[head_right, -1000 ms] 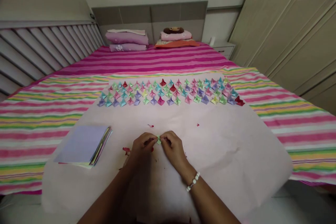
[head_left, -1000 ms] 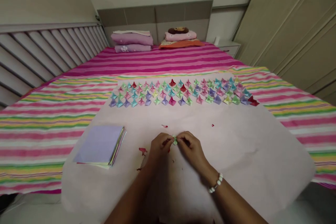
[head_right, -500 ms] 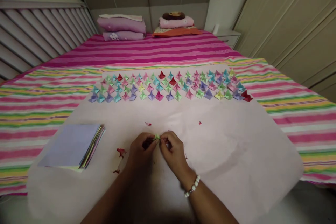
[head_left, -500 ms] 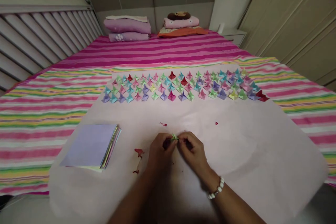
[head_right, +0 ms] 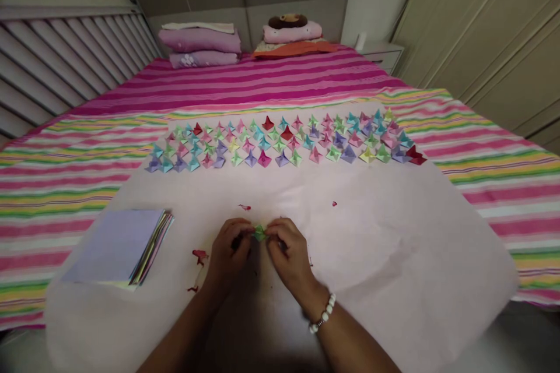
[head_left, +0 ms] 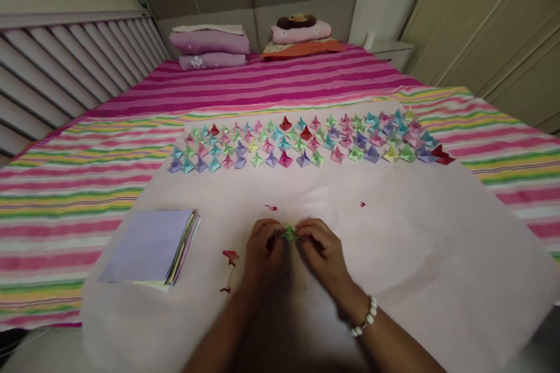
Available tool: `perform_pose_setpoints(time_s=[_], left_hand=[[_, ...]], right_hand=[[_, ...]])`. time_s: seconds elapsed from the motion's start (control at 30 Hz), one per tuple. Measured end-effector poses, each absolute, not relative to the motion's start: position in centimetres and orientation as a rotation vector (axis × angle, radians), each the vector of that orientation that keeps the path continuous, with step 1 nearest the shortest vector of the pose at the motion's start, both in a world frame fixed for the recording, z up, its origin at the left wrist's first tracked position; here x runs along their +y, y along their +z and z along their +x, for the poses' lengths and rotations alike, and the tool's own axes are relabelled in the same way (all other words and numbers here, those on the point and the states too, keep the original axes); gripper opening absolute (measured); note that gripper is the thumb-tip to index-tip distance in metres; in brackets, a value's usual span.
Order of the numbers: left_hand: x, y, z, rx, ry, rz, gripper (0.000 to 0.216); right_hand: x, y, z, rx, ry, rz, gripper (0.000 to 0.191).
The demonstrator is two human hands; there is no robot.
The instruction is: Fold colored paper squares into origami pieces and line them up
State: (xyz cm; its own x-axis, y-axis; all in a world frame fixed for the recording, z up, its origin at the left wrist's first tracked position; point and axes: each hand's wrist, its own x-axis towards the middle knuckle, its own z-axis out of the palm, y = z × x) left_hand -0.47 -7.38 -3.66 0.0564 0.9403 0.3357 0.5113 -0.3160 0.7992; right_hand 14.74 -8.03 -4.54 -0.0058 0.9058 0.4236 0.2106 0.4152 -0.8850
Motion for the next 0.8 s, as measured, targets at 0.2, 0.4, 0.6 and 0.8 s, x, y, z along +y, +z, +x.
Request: perform_pose_setpoints(time_s=[0.2,0.4,0.6,0.8], left_hand=[[-7.1,-3.7,-0.5,1.452,1.144,2.026,0.027],[-6.9,-3.1,-0.3,1.477,1.015,2.060,0.023],[-6.4,-2.5,-0.6,1.453,0.890,2.079,0.020],[-6.2,-1.5,-2.0,1.378,0.680,2.150,0.025]], right_hand=[[-8.1,-4.3,14.6,-1.534,0.735,-1.062,0.028],[-8.0,-4.6,14.5,-1.523,0.721,-1.079,0.031],[-7.8,-4.4,14.4,-1.520,0.727,-1.084,0.031],[-7.6,-4.8,14.5,-1.532,0.707,-1.063,0.031]])
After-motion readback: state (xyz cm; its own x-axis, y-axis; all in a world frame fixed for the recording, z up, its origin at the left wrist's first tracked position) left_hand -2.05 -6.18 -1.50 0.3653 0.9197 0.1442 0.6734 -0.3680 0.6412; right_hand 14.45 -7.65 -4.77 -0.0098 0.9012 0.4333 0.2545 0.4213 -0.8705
